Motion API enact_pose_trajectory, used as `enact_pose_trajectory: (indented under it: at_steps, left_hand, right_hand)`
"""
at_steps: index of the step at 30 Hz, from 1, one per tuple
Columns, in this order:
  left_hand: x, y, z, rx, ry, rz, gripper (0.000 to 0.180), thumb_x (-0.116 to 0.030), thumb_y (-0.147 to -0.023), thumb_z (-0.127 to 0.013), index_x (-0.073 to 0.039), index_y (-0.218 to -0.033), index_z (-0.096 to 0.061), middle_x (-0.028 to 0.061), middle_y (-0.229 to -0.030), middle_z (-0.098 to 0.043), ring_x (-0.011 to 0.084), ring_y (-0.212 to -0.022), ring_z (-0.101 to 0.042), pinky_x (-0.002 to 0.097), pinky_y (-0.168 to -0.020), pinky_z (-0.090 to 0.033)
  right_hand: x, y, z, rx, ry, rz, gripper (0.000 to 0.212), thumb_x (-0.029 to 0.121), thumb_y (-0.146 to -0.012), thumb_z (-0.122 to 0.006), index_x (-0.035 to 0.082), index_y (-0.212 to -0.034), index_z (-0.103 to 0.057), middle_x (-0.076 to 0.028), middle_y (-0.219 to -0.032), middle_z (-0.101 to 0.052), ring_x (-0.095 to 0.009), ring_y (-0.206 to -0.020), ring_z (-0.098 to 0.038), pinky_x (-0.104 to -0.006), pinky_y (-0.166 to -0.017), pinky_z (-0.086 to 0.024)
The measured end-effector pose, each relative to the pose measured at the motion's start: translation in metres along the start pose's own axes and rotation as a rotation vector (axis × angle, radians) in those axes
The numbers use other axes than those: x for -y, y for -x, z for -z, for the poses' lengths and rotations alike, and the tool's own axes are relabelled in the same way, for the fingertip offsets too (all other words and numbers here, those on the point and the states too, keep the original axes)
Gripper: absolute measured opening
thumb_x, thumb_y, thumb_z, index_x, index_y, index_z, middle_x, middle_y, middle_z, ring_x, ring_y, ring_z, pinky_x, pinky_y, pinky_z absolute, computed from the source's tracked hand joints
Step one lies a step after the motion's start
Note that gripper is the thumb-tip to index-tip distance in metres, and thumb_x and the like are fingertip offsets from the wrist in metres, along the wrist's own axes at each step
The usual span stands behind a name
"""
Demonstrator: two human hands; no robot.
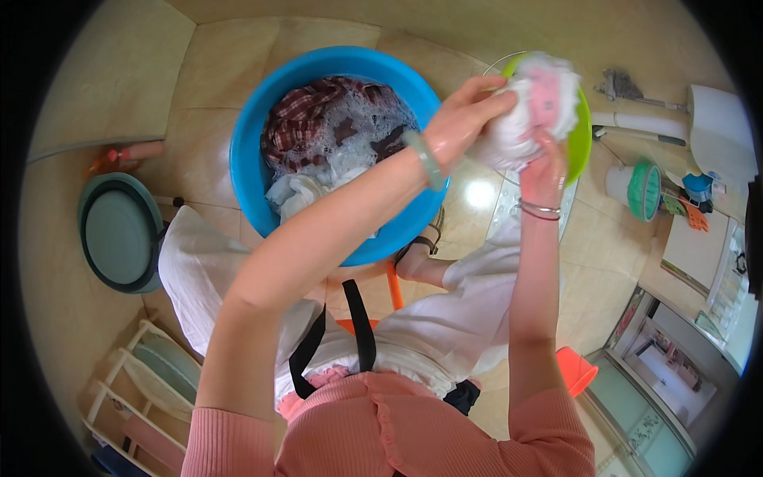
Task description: The person hand washes various garments in a blue basin filled with soapy water. They scrub and rinse a dark garment, then a white garment, and finally a plaid garment, transferring each item to a green bucket after washing.
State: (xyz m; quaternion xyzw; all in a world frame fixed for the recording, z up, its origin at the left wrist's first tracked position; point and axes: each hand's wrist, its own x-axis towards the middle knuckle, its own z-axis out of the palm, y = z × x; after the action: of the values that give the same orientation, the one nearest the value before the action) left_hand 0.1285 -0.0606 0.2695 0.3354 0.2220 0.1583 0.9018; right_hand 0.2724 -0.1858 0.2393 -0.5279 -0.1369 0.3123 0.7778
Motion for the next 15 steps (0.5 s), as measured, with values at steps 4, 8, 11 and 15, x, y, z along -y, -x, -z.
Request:
enact_pose_trajectory:
  at_steps: [4, 8, 11, 15]
  left_hand:
    - [0.029, -0.033, -0.011, 0.070, 0.081, 0.030, 0.057, -0.031, -0.096, -0.056, -0.009, -0.145, -0.038, 0.0092, -0.147, -0.039, 0.0212, -0.136, -0.035, 0.0412, -0.112, -0.027]
    - [0.069, -0.036, -0.015, 0.085, 0.152, 0.143, 0.057, -0.029, -0.099, -0.052, -0.013, -0.149, -0.032, 0.0065, -0.155, -0.028, 0.0204, -0.143, -0.024, 0.0448, -0.116, -0.018]
    - [0.096, -0.033, -0.015, 0.050, 0.169, 0.190, 0.057, -0.026, -0.099, -0.050, -0.017, -0.151, -0.028, 0.0046, -0.156, -0.026, 0.0168, -0.144, -0.022, 0.0421, -0.115, -0.020]
    - [0.121, -0.020, -0.019, -0.008, 0.175, 0.171, 0.063, -0.027, -0.099, -0.051, -0.018, -0.153, -0.022, 0.0070, -0.157, -0.025, 0.0181, -0.144, -0.023, 0.0390, -0.114, -0.021]
  right_hand:
    - [0.020, -0.025, 0.009, -0.170, 0.087, 0.243, 0.055, -0.002, -0.078, -0.070, 0.000, -0.129, -0.048, -0.013, -0.123, -0.058, -0.024, -0.109, -0.059, -0.0395, -0.093, -0.050]
    - [-0.002, -0.046, 0.036, -0.383, 0.251, 0.382, 0.054, 0.004, -0.084, -0.070, 0.002, -0.133, -0.047, -0.013, -0.127, -0.057, -0.027, -0.112, -0.059, -0.0428, -0.092, -0.052]
    - [-0.022, -0.051, 0.052, -0.496, 0.298, 0.225, 0.047, 0.006, -0.079, -0.077, -0.002, -0.117, -0.052, -0.012, -0.118, -0.059, -0.023, -0.101, -0.061, -0.0356, -0.076, -0.055]
    - [-0.037, -0.054, 0.073, -0.570, 0.592, -0.068, 0.026, 0.016, -0.082, -0.075, 0.005, -0.085, -0.052, -0.006, -0.094, -0.063, -0.012, -0.079, -0.061, -0.0252, -0.043, -0.042]
